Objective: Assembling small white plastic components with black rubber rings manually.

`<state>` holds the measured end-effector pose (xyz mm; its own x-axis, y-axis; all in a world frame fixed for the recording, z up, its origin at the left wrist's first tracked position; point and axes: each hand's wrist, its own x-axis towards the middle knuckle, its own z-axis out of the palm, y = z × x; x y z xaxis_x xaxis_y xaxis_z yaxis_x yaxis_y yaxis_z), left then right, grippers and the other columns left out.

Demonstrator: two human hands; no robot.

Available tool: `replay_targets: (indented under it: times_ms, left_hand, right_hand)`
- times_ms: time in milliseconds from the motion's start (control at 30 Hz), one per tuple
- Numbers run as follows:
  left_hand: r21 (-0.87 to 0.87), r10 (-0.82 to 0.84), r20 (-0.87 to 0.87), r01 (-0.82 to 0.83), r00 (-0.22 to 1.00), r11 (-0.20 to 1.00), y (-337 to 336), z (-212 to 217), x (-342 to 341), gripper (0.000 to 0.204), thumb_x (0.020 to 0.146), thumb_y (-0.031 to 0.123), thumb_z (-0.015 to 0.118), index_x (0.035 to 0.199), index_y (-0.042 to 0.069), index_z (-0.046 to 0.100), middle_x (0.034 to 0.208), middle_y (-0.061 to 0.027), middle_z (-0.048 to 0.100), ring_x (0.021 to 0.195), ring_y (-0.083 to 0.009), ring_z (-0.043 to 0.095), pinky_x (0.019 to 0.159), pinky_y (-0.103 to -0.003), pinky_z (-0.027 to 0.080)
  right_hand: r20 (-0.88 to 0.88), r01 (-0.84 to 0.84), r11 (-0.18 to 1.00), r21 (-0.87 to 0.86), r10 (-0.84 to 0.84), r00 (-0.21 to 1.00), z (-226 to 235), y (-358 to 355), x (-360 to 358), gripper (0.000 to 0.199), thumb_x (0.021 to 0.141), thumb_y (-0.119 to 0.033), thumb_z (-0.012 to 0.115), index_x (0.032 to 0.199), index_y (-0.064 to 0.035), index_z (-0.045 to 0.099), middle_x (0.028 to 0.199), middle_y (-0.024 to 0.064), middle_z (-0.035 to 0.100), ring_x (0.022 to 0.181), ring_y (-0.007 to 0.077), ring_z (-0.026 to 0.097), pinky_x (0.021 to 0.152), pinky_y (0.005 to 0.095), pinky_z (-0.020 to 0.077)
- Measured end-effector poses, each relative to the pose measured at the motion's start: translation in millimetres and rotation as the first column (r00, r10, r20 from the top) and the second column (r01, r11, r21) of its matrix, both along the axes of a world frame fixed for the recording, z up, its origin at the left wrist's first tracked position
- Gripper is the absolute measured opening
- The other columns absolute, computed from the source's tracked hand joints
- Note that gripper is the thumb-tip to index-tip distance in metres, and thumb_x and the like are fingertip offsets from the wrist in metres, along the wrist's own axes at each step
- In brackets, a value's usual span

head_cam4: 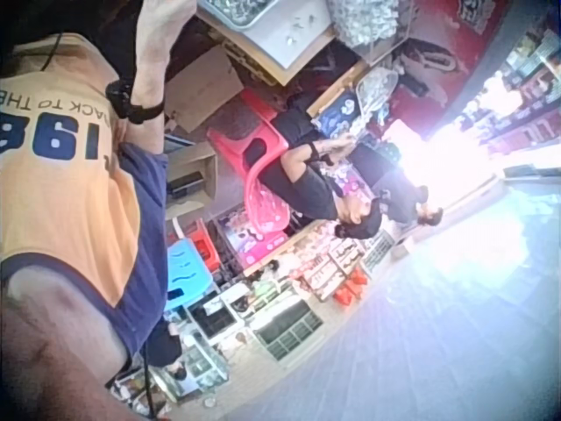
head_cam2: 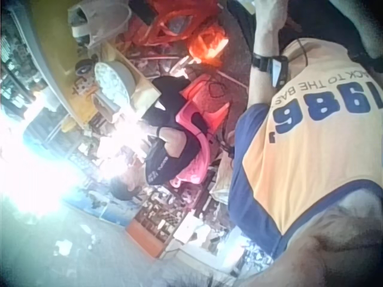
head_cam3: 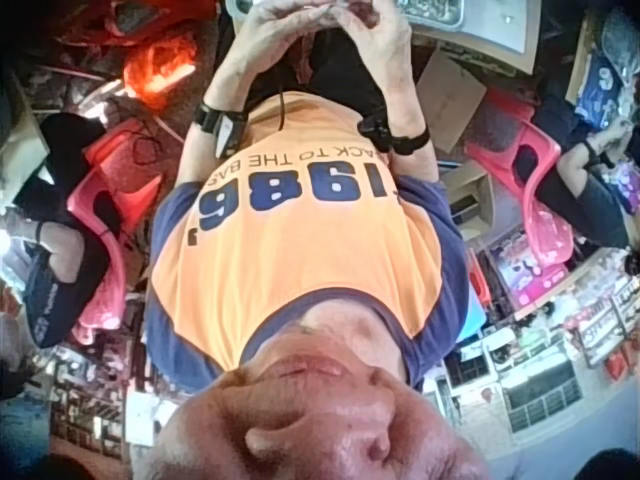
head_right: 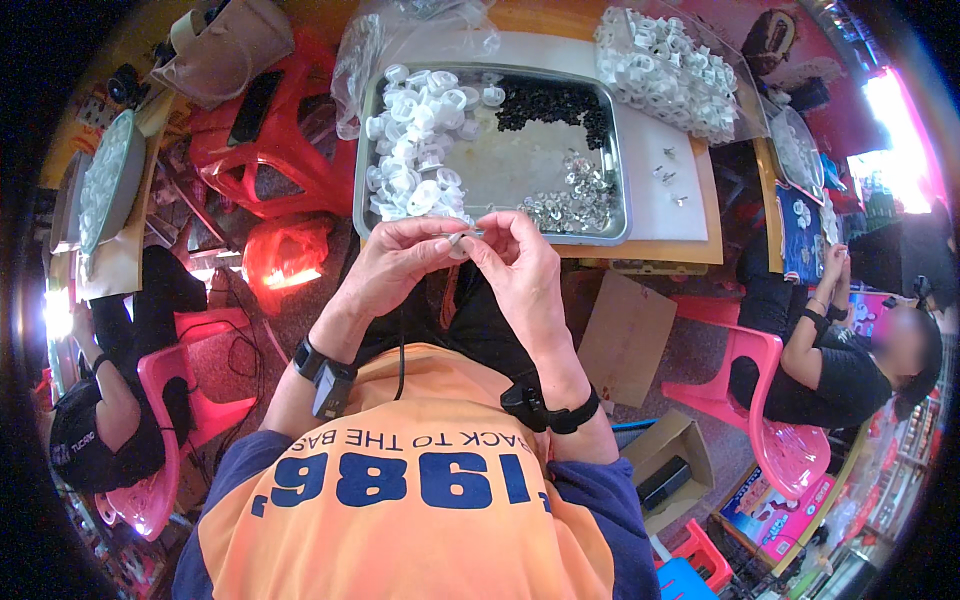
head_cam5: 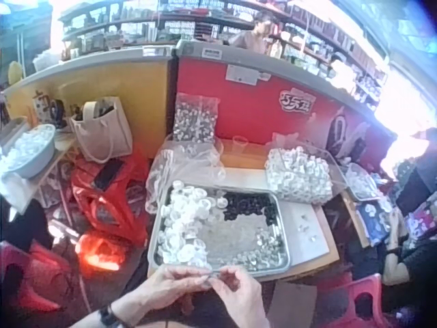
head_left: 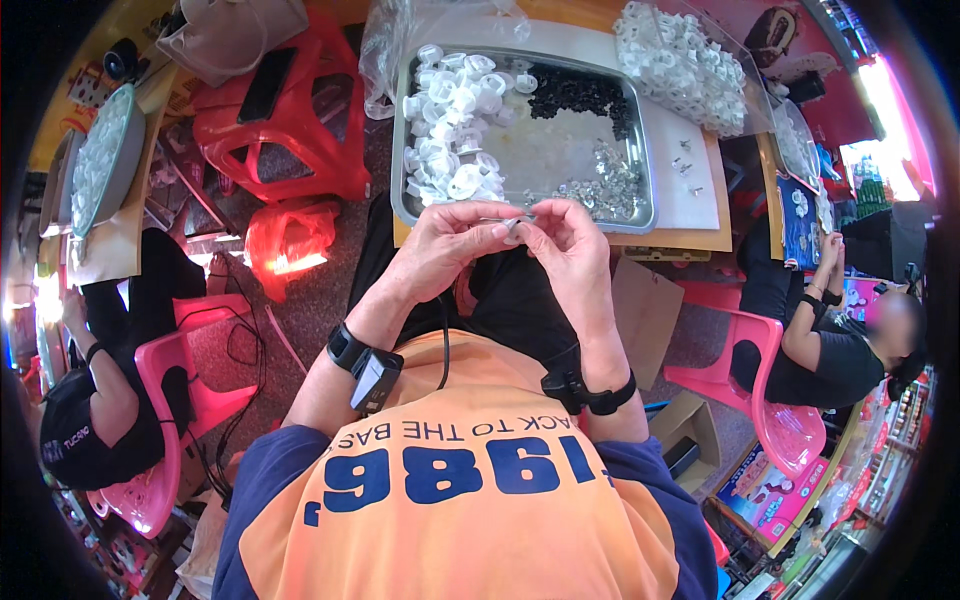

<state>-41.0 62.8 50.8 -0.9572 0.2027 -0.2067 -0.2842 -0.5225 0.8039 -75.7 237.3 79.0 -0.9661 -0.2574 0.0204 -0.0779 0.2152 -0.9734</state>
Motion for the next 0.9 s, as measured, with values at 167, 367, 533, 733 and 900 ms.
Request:
replay_targets:
  times_ms: [167, 367, 533, 733, 900]
  left_hand:
    - [-0.051, 0.126, -0.155, -0.136, 0.98, 0.989, 7, -1, -5, 0.02, 0.091, 0.007, 0.061, 0.107, -0.001, 0.067, 0.1, -0.0053, 0.062, 0.104, -0.0146, 0.059, 0.09, -0.031, 0.052]
    - [-0.544, 0.163, -0.392, -0.371, 0.905, 0.752, 9, 14, -5, 0.016, 0.081, 0.002, 0.071, 0.096, 0.001, 0.072, 0.096, -0.006, 0.063, 0.093, -0.0117, 0.061, 0.08, -0.025, 0.053]
    - [-0.534, 0.205, -0.578, -0.556, 0.79, 0.637, 14, 13, -4, 0.018, 0.076, 0.0, 0.073, 0.094, 0.002, 0.073, 0.091, -0.0074, 0.065, 0.079, -0.0129, 0.065, 0.068, -0.024, 0.055]
    - [-0.545, 0.188, -0.618, -0.589, 0.763, 0.597, 17, 14, -5, 0.016, 0.075, -0.003, 0.073, 0.09, 0.0, 0.071, 0.089, -0.0082, 0.065, 0.079, -0.0143, 0.066, 0.068, -0.025, 0.057]
    - [-0.453, 0.236, -0.63, -0.597, 0.74, 0.662, 21, 12, -7, 0.013, 0.074, -0.005, 0.071, 0.086, -0.001, 0.069, 0.084, -0.0082, 0.063, 0.077, -0.0155, 0.067, 0.065, -0.026, 0.057]
  right_hand:
    - [0.203, -0.026, 0.991, -0.133, 0.052, 0.978, 5, 0, 3, 0.016, 0.084, -0.005, 0.07, 0.095, 0.002, 0.06, 0.08, -0.0003, 0.059, 0.072, 0.0058, 0.059, 0.063, 0.022, 0.0503]
    - [-0.226, 0.044, 0.999, 0.0, -0.043, 0.973, 1, -4, 1, 0.01, 0.081, 0.004, 0.069, 0.088, 0.0022, 0.063, 0.086, 0.0056, 0.062, 0.073, 0.0108, 0.063, 0.063, 0.023, 0.052]
    - [-0.317, 0.061, 0.996, 0.067, -0.037, 0.948, 9, -7, 4, 0.013, 0.078, 0.006, 0.069, 0.088, 0.0017, 0.063, 0.087, 0.0079, 0.062, 0.074, 0.0146, 0.065, 0.064, 0.0249, 0.0535]
    - [-0.334, 0.065, 0.993, 0.095, -0.03, 0.942, 13, -7, 5, 0.013, 0.076, 0.006, 0.07, 0.086, 0.0011, 0.062, 0.085, 0.0084, 0.06, 0.072, 0.0149, 0.065, 0.062, 0.0252, 0.0531]
    - [-0.371, 0.062, 0.99, 0.124, -0.011, 0.929, 13, -6, 6, 0.013, 0.075, 0.007, 0.07, 0.083, 0.0014, 0.061, 0.082, 0.0081, 0.058, 0.068, 0.0156, 0.063, 0.059, 0.0262, 0.0521]
